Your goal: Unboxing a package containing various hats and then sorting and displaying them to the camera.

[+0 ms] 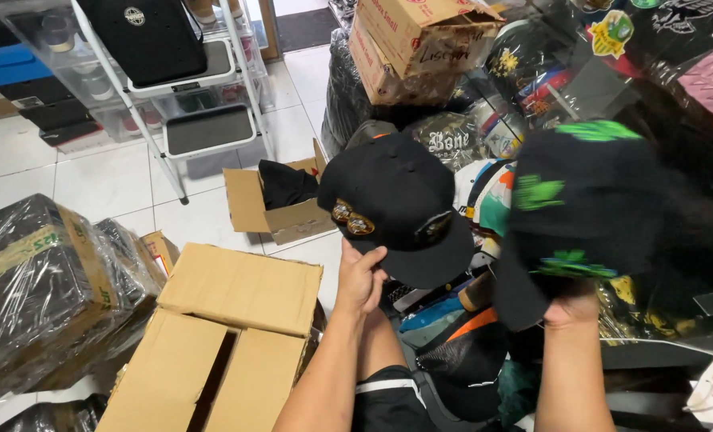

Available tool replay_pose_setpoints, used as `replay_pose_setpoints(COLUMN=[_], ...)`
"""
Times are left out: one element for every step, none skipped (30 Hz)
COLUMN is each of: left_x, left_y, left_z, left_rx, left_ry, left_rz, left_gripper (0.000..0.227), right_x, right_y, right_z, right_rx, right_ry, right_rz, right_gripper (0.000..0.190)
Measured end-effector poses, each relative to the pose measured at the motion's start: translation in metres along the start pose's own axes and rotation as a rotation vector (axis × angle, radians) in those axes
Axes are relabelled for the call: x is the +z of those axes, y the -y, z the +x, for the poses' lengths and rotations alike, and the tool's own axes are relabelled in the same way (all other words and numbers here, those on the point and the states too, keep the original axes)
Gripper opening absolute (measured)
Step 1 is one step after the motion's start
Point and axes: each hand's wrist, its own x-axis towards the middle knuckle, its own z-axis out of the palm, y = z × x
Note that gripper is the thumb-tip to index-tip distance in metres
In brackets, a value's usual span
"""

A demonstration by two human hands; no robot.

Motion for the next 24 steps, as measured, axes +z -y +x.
replay_pose_setpoints(left_x=[0.003, 0.007, 0.011, 0.014, 0.016, 0.018, 0.010, 0.002, -0.008, -0.015, -0.025, -0.035, -0.035, -0.035, -0.038, -0.042, -0.044, -0.046, -0.048, -0.050, -0.050, -0.056, -0.061, -0.067], left_y=[0.001, 0.002, 0.001, -0.005, -0.011, -0.016, -0.020, -0.024, -0.027, -0.029, -0.035, -0.042, -0.054, -0.066, -0.076, -0.085, -0.092, -0.099, -0.104, -0.109, -0.113, -0.116, -0.118, -0.119], left_z=[-0.004, -0.008, -0.011, -0.018, -0.025, -0.032, -0.033, -0.035, -0.037, -0.042, -0.047, -0.052, -0.060, -0.068, -0.079, -0.086, -0.093, -0.099, -0.106, -0.112, -0.118, -0.121, -0.123, -0.125], left_rx=[0.000, -0.020, -0.036, -0.033, -0.032, -0.032, -0.026, -0.027, -0.029, -0.024, -0.012, 0.000, 0.023, 0.041, 0.059, 0.082, 0.116, 0.149, 0.169, 0.192, 0.211, 0.227, 0.227, 0.228], left_ry=[0.001, 0.024, 0.050, 0.054, 0.063, 0.073, 0.076, 0.080, 0.083, 0.085, 0.064, 0.044, 0.041, 0.033, 0.022, 0.016, 0.007, -0.003, -0.005, -0.018, -0.029, -0.030, -0.021, -0.012], left_rz=[0.001, -0.025, -0.054, -0.054, -0.123, -0.192, -0.193, -0.221, -0.246, -0.245, -0.260, -0.276, -0.275, -0.272, -0.275, -0.281, -0.258, -0.234, -0.238, -0.238, -0.238, -0.242, -0.230, -0.217], left_gripper=[0.066, 0.071, 0.075, 0.075, 0.070, 0.067, 0.067, 0.066, 0.066, 0.066, 0.065, 0.064, 0.064, 0.059, 0.055, 0.055, 0.057, 0.059, 0.059, 0.061, 0.063, 0.063, 0.063, 0.062], right_x=[0.021, 0.043, 0.066, 0.114, 0.162, 0.209, 0.214, 0.219, 0.223, 0.219, 0.218, 0.219, 0.225, 0.230, 0.234, 0.243, 0.252, 0.260, 0.260, 0.260, 0.260, 0.260, 0.258, 0.256], right_y=[-0.001, -0.002, -0.002, -0.006, -0.011, -0.016, -0.022, -0.028, -0.035, -0.037, -0.043, -0.048, -0.052, -0.056, -0.061, -0.063, -0.062, -0.062, -0.066, -0.071, -0.073, -0.076, -0.078, -0.079], right_z=[-0.003, -0.006, -0.008, -0.026, -0.044, -0.062, -0.063, -0.064, -0.065, -0.068, -0.068, -0.069, -0.077, -0.085, -0.095, -0.107, -0.119, -0.131, -0.132, -0.134, -0.135, -0.136, -0.138, -0.139], right_rx=[-0.001, -0.034, -0.068, -0.072, -0.146, -0.222, -0.225, -0.255, -0.284, -0.285, -0.251, -0.216, -0.213, -0.142, -0.068, -0.061, -0.061, -0.061, -0.057, -0.041, -0.028, -0.026, -0.009, 0.007], right_ry=[0.000, -0.036, -0.069, -0.065, -0.094, -0.123, -0.117, -0.100, -0.084, -0.079, -0.054, -0.028, -0.006, 0.065, 0.136, 0.159, 0.242, 0.324, 0.344, 0.348, 0.347, 0.363, 0.349, 0.335], right_rz=[0.001, -0.141, -0.285, -0.285, -0.434, -0.582, -0.582, -0.605, -0.626, -0.624, -0.622, -0.621, -0.617, -0.514, -0.418, -0.422, -0.404, -0.384, -0.386, -0.390, -0.394, -0.396, -0.406, -0.415], right_gripper=[0.032, 0.026, 0.024, 0.024, 0.021, 0.020, 0.020, 0.020, 0.020, 0.020, 0.022, 0.025, 0.025, 0.034, 0.044, 0.044, 0.037, 0.029, 0.029, 0.029, 0.029, 0.029, 0.029, 0.029])
